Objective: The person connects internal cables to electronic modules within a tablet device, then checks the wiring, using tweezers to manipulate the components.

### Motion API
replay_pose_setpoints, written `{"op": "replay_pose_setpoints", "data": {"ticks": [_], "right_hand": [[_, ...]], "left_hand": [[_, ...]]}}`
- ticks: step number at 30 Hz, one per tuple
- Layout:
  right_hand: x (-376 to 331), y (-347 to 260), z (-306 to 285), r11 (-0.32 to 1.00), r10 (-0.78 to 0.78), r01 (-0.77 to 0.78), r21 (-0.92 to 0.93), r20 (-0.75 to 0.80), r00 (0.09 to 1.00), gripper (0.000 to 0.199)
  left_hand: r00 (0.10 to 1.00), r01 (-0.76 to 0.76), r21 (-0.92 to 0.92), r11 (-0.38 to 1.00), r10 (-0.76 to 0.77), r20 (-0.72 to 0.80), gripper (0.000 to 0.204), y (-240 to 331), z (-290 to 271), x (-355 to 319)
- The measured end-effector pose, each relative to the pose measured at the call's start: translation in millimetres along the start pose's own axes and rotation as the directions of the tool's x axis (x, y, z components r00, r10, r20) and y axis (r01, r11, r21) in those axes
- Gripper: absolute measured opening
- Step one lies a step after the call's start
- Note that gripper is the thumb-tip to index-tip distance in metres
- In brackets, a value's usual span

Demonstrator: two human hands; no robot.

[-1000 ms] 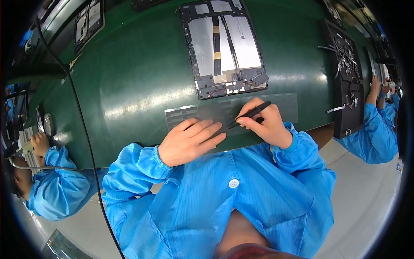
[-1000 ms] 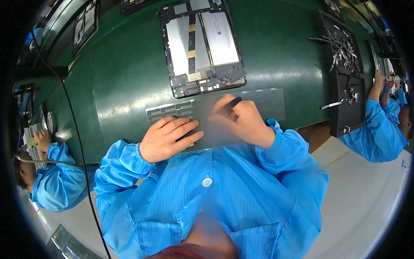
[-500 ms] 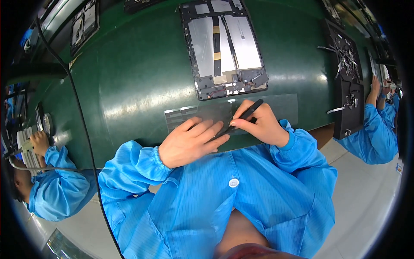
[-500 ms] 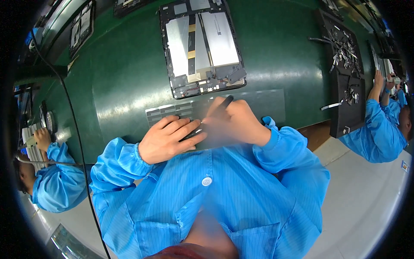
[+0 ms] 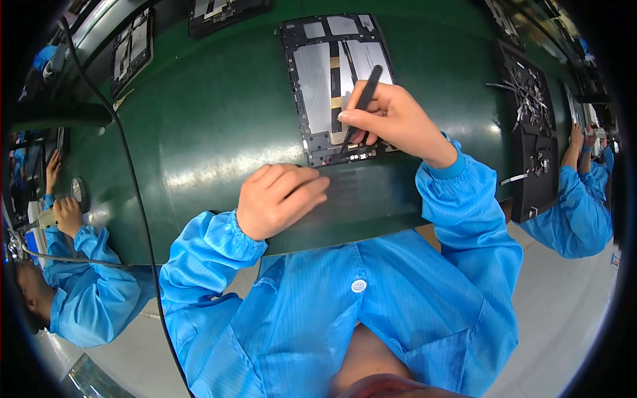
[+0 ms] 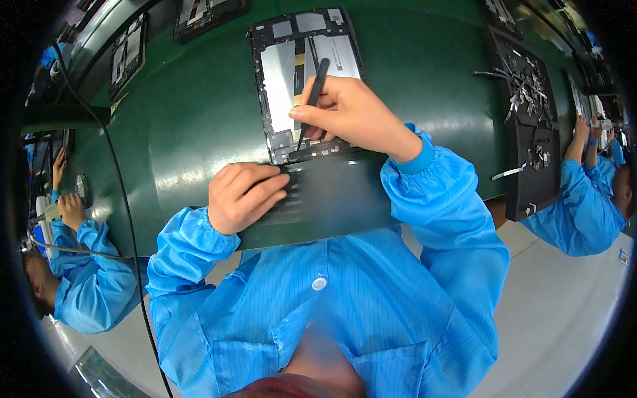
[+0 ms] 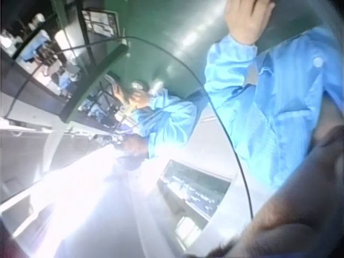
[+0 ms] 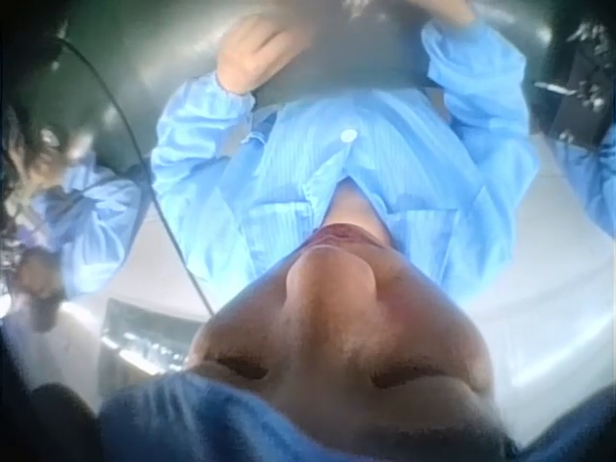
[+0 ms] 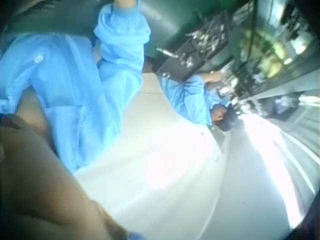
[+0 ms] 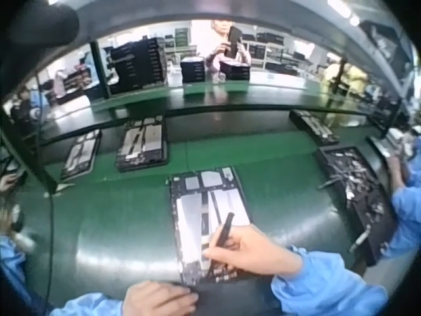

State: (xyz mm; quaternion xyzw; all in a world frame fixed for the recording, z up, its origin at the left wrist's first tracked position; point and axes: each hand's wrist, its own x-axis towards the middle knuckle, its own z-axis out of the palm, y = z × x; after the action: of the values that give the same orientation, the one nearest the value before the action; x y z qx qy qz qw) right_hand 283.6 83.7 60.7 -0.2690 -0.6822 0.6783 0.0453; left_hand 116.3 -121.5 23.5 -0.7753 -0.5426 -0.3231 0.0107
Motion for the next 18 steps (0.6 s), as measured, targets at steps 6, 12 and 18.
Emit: {"op": "replay_pose_setpoints", "data": {"ticks": [6, 12, 18], "right_hand": [[13.0, 4.2, 5.3, 0.999, 0.039, -0.038, -0.011, 0.067, 0.997, 0.023], [16.2, 8.3, 8.7, 0.999, 0.047, -0.046, -0.014, 0.097, 0.994, 0.022], [15.6, 9.0, 10.1, 0.998, 0.056, -0.052, -0.044, 0.094, 0.994, 0.024]], "left_hand": [[0.995, 0.101, 0.037, 0.994, -0.100, -0.025, 0.032, -3.0, 4.2, 0.4], [0.992, 0.122, 0.035, 0.992, -0.121, -0.031, 0.031, -2.8, 7.3, 0.7], [0.990, 0.137, 0.033, 0.990, -0.136, -0.047, 0.030, -1.6, 11.4, -0.4]]}}
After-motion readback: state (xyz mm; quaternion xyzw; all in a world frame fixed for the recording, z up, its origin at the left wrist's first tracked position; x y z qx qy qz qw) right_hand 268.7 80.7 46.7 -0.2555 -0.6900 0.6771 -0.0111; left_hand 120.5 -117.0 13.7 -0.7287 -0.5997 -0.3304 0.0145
